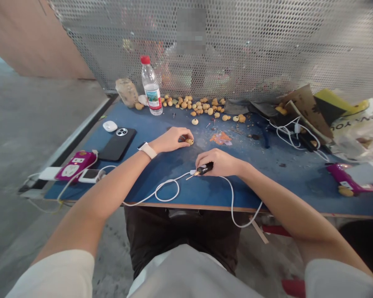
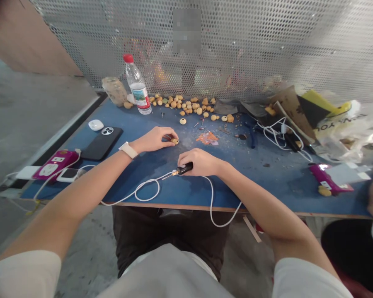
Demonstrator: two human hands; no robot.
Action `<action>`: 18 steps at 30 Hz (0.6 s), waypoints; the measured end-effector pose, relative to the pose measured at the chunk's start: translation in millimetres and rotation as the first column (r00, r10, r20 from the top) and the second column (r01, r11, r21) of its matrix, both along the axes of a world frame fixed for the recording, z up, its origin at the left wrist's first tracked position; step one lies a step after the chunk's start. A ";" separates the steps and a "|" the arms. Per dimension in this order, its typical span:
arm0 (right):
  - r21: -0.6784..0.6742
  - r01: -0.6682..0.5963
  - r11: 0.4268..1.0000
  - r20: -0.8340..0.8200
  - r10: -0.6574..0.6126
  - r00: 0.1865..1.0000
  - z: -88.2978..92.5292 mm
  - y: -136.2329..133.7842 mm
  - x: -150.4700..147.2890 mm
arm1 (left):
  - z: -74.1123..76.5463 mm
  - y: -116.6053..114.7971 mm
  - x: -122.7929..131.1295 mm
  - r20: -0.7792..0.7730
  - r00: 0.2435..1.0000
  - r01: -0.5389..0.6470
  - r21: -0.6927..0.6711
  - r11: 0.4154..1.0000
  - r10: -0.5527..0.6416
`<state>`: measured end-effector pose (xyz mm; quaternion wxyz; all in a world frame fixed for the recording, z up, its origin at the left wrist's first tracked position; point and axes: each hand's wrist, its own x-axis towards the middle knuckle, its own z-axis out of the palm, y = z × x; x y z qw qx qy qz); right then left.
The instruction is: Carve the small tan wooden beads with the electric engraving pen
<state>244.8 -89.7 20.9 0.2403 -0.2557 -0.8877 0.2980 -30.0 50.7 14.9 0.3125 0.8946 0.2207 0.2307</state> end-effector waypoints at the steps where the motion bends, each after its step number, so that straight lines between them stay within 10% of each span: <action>1: -0.007 0.008 1.000 0.004 -0.008 1.000 0.2 -0.2 -0.2 | 0.7 -0.3 -0.1 0.007 1.000 0.005 -0.011 1.000 -0.005; 18: -0.154 0.028 0.988 -0.054 -0.037 0.998 -0.9 0.6 -1.6 | 4.4 3.5 -2.4 0.008 0.999 0.039 -0.072 0.997 -0.039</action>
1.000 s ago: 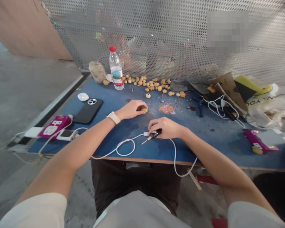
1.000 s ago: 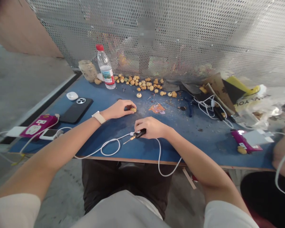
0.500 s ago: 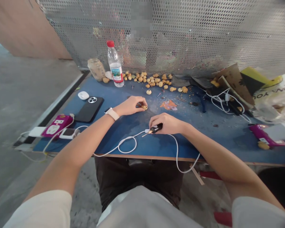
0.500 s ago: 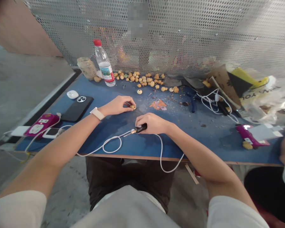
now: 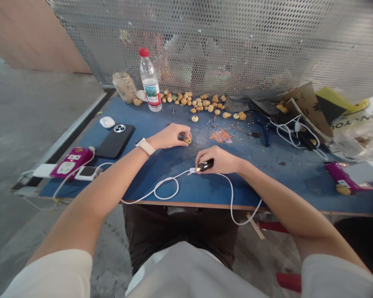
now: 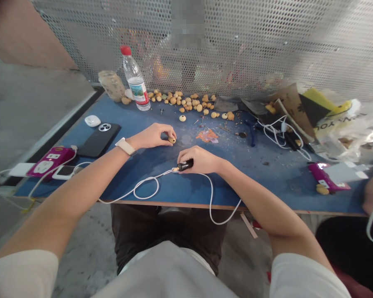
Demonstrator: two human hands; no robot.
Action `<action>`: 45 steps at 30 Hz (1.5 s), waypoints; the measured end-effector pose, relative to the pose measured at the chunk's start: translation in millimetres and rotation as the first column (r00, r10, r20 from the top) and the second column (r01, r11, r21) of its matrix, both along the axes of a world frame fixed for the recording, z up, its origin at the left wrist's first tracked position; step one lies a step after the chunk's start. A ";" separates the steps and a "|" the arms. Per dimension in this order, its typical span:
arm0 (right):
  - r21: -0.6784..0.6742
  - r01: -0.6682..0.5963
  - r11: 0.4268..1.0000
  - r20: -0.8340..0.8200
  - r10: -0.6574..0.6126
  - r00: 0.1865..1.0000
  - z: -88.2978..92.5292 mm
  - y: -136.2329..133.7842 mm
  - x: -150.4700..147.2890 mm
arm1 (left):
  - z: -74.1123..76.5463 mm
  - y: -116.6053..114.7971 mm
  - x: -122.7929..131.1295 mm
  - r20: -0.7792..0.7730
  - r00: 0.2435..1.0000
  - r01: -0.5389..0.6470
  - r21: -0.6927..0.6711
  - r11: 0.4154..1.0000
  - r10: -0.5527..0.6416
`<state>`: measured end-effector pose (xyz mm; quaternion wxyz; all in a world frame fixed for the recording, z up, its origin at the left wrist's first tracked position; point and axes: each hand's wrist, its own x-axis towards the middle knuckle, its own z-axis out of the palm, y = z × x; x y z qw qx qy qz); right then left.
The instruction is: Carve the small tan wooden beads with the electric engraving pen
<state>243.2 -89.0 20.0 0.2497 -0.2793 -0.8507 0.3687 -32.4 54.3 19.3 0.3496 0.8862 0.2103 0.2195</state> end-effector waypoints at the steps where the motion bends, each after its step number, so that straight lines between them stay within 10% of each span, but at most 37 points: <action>1: -0.002 0.000 1.000 0.004 0.000 1.000 0.1 -0.1 0.0 | 0.6 0.1 0.0 -0.004 1.000 -0.005 0.018 1.000 0.005; 27: 0.030 0.128 0.991 0.013 -0.128 0.992 -4.6 6.7 5.3 | 13.5 2.0 -9.8 -0.051 0.998 0.040 0.058 0.998 -0.037; 34: 0.250 0.537 0.806 0.220 -0.587 0.779 -5.4 31.0 34.5 | 5.3 5.6 -8.0 -0.031 0.999 -0.043 0.035 0.998 0.044; 45: 0.363 0.516 0.776 0.495 -0.630 0.598 -0.6 35.2 36.5 | -17.2 1.1 8.6 0.051 0.977 -0.207 0.008 0.978 0.206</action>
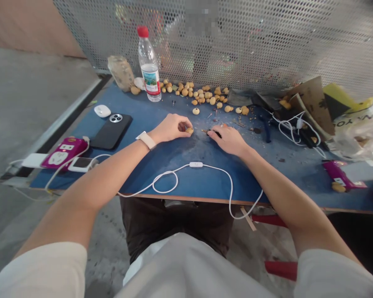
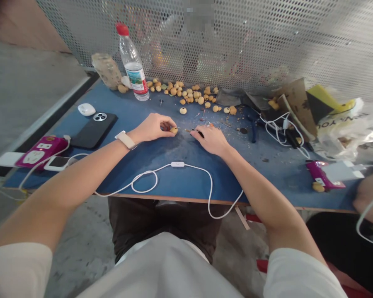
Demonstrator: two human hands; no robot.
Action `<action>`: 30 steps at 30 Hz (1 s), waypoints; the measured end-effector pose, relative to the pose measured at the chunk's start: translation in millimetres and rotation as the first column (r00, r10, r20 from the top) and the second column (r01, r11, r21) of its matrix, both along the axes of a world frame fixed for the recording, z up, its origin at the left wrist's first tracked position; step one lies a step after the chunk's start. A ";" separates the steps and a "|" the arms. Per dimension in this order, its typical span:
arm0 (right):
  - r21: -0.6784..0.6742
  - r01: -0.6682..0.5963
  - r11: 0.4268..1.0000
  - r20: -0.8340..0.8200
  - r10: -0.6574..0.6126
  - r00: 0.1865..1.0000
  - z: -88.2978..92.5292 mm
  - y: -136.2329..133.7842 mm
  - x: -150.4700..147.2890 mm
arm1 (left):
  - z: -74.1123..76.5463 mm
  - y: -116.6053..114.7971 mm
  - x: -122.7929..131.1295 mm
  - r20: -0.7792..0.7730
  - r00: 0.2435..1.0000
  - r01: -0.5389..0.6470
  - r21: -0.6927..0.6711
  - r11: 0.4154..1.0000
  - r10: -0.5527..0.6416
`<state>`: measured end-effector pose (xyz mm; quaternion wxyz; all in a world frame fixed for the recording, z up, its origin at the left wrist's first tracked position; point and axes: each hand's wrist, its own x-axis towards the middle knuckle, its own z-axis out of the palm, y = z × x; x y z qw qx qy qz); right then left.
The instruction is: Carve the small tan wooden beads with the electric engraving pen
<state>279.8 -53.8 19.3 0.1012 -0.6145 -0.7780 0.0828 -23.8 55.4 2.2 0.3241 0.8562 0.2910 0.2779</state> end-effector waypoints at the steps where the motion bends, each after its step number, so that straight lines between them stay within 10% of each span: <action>1: -0.001 0.004 1.000 0.005 -0.004 1.000 -0.9 0.1 -0.6 | -0.1 0.0 0.2 -0.001 1.000 -0.002 -0.001 1.000 0.002; 30: -0.006 -0.033 0.999 0.029 0.033 0.999 2.1 -4.3 -4.8 | -0.5 -5.0 4.5 0.009 1.000 0.011 0.020 1.000 -0.012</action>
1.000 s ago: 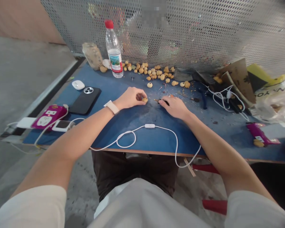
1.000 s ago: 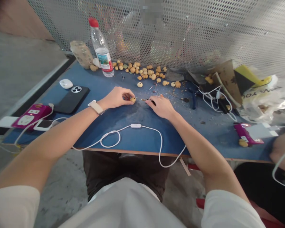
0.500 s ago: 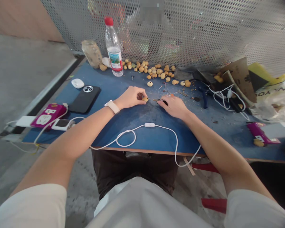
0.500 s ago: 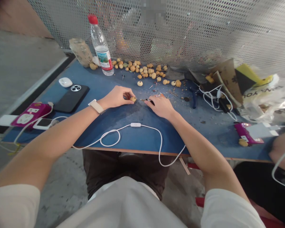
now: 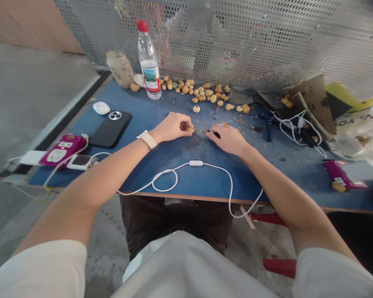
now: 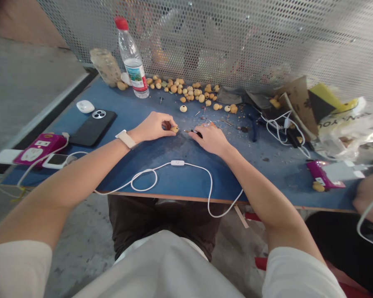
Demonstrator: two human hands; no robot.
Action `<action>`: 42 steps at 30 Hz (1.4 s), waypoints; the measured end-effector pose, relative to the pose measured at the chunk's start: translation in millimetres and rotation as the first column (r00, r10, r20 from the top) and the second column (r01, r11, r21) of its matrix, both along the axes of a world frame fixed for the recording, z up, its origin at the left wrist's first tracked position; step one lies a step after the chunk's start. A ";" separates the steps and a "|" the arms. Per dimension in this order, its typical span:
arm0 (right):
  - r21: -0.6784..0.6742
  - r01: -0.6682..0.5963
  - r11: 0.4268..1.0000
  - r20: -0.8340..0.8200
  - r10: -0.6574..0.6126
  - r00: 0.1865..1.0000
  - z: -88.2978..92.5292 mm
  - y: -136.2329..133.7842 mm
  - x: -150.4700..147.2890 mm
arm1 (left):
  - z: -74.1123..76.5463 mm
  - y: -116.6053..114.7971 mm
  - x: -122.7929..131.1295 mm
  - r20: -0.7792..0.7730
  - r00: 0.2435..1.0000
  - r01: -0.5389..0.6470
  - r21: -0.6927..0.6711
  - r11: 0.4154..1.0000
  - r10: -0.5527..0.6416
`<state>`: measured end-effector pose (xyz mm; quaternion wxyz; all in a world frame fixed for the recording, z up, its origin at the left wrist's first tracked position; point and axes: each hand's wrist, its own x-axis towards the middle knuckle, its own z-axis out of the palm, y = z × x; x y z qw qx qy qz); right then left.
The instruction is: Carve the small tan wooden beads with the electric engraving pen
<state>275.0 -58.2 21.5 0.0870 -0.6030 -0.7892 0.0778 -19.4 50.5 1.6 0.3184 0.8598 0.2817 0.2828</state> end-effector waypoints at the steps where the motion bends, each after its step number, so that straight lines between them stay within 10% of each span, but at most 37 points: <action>1: -0.006 0.002 1.000 0.002 -0.002 1.000 0.8 -0.5 -0.6 | 0.1 -0.2 0.2 -0.004 1.000 -0.001 0.002 1.000 0.001; 42: -0.062 -0.079 0.995 -0.117 0.072 0.991 0.6 0.5 8.7 | 0.2 -13.4 12.7 -0.071 0.995 -0.051 0.186 0.981 0.065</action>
